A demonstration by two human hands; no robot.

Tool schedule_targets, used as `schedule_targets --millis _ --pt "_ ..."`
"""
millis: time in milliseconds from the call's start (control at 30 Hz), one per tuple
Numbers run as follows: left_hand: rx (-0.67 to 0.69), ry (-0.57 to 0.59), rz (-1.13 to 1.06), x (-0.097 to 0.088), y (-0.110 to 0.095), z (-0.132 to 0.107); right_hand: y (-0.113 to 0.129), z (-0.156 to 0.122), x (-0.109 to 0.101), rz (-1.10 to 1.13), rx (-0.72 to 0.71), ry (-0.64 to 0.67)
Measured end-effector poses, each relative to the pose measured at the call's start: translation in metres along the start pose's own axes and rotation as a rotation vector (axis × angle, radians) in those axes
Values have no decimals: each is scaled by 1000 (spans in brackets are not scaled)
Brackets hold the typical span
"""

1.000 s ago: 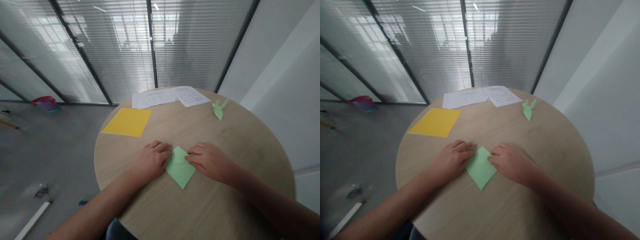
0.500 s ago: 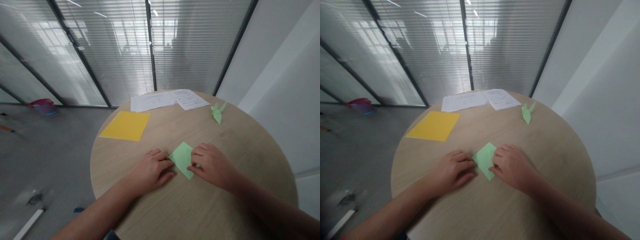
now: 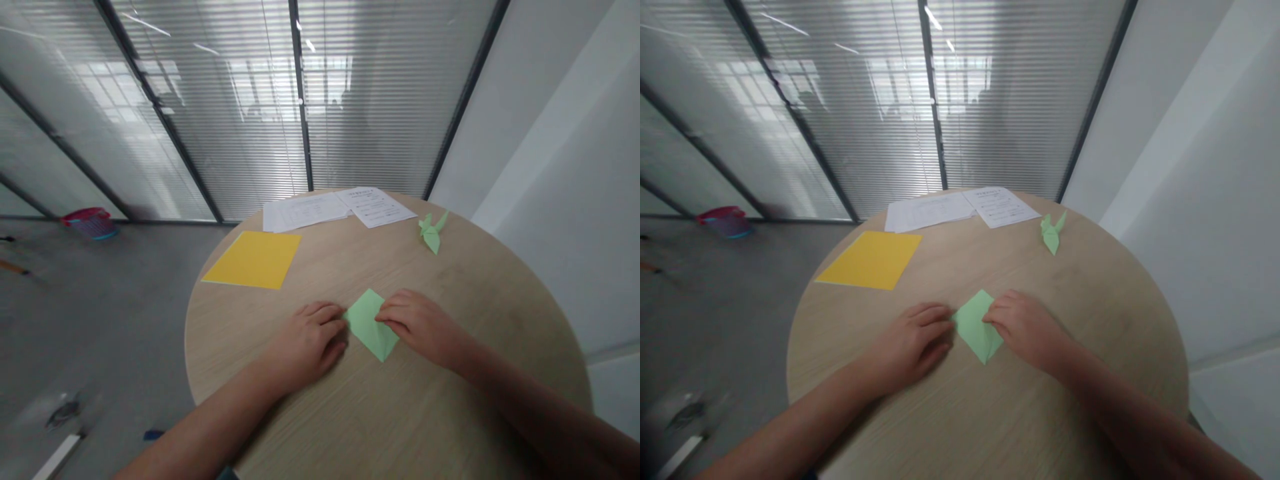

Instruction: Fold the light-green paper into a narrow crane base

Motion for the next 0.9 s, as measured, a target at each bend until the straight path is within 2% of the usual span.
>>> schedule_targets --millis 133,267,400,600,900 --pt "117 70 -71 8 -17 -2 4 -1 0 -18 -36 -16" --pt "259 139 -211 11 -37 -4 16 -5 0 68 -104 21" --pt "248 96 -208 6 -32 -2 26 -7 -3 149 -164 48" --pt "278 112 -84 18 -33 1 29 -6 -6 184 -191 90" --pt "278 66 -24 23 -34 6 41 -8 -6 99 -240 132"
Point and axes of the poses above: each hand's wrist, its own z-axis towards the middle knuckle, its own x-axis out of the palm, y = z × x, the point moved 10 cm from there along z, towards the middle knuckle, and after that the axes turned 13 degrees about -z, right-handed, at the moved point
